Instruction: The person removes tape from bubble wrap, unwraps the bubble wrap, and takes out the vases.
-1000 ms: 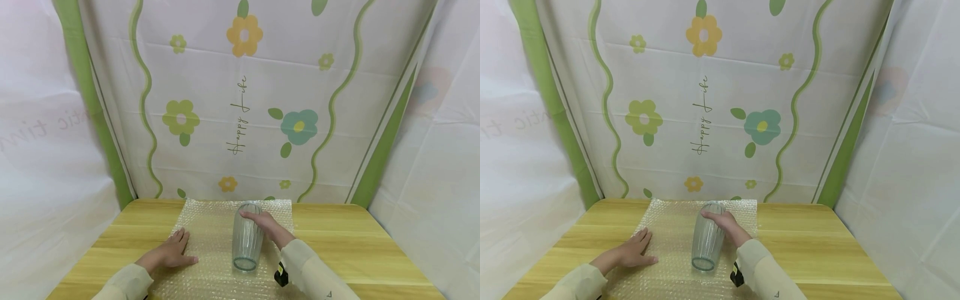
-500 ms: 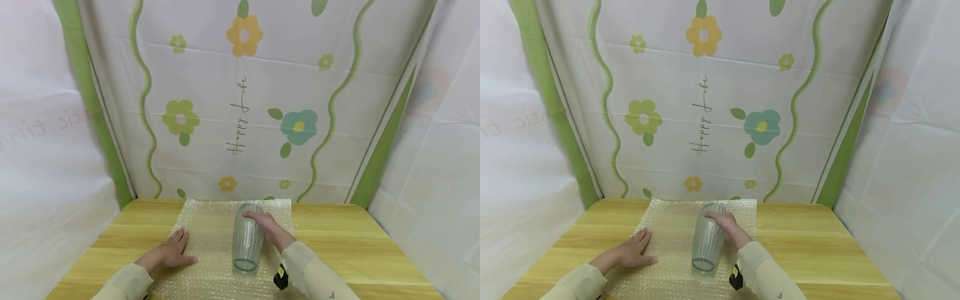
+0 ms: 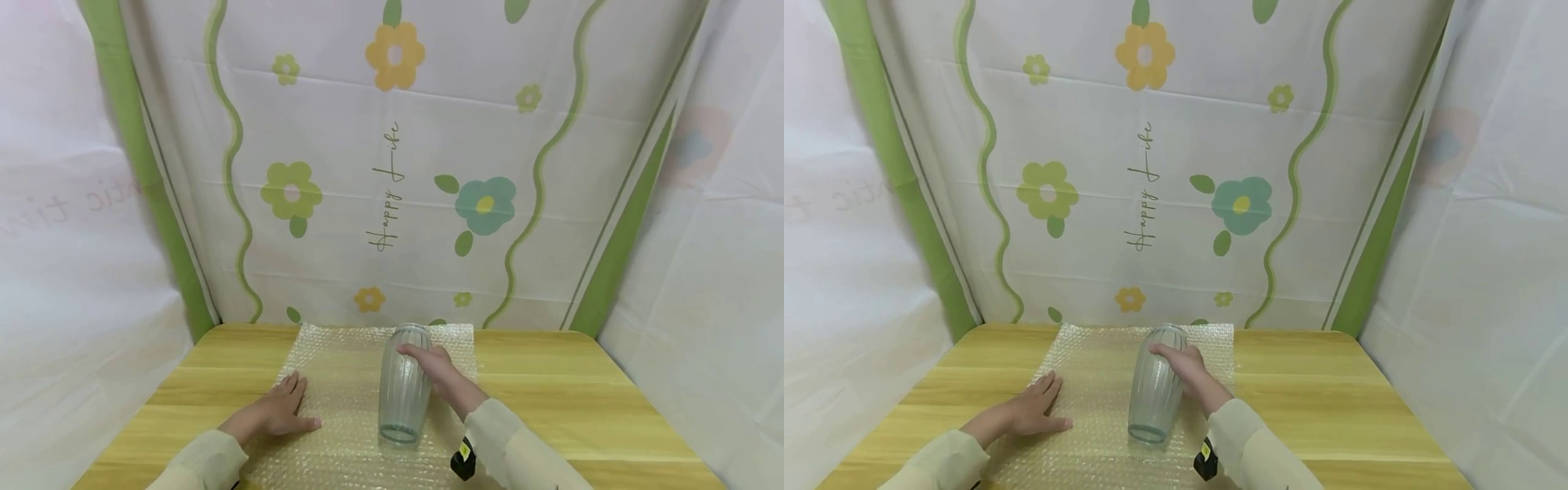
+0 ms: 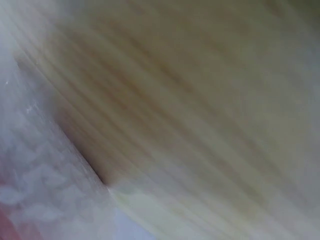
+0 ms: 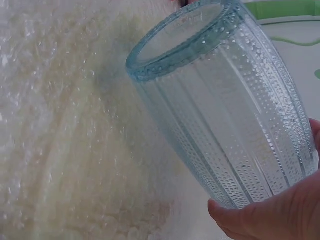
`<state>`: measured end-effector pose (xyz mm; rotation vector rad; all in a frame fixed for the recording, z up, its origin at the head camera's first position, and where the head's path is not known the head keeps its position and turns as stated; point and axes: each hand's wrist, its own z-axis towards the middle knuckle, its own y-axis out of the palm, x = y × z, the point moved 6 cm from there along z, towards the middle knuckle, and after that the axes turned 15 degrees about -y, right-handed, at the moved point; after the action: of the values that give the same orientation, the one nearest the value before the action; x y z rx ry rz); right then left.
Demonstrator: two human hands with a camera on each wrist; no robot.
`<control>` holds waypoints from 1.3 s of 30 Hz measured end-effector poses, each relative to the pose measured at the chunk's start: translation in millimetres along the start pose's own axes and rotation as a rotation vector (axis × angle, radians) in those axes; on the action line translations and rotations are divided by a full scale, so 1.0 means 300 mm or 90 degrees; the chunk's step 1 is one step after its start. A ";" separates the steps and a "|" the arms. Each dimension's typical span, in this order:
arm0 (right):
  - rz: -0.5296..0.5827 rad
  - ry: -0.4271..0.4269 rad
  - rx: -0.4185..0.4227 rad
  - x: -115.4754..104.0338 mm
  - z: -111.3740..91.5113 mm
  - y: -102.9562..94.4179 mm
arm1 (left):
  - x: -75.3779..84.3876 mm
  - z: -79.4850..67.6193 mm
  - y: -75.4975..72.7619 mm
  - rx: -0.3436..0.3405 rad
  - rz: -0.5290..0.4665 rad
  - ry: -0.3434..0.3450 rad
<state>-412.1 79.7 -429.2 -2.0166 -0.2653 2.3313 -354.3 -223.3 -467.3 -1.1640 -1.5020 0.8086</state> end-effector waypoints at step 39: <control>-0.125 -0.293 0.252 -0.224 -0.001 -0.273 | 0.000 -0.001 0.001 -0.006 -0.002 -0.004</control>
<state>-408.0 150.4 -350.5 -1.2151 -0.0087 2.4494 -353.8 -223.2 -467.4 -1.1662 -1.5149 0.8045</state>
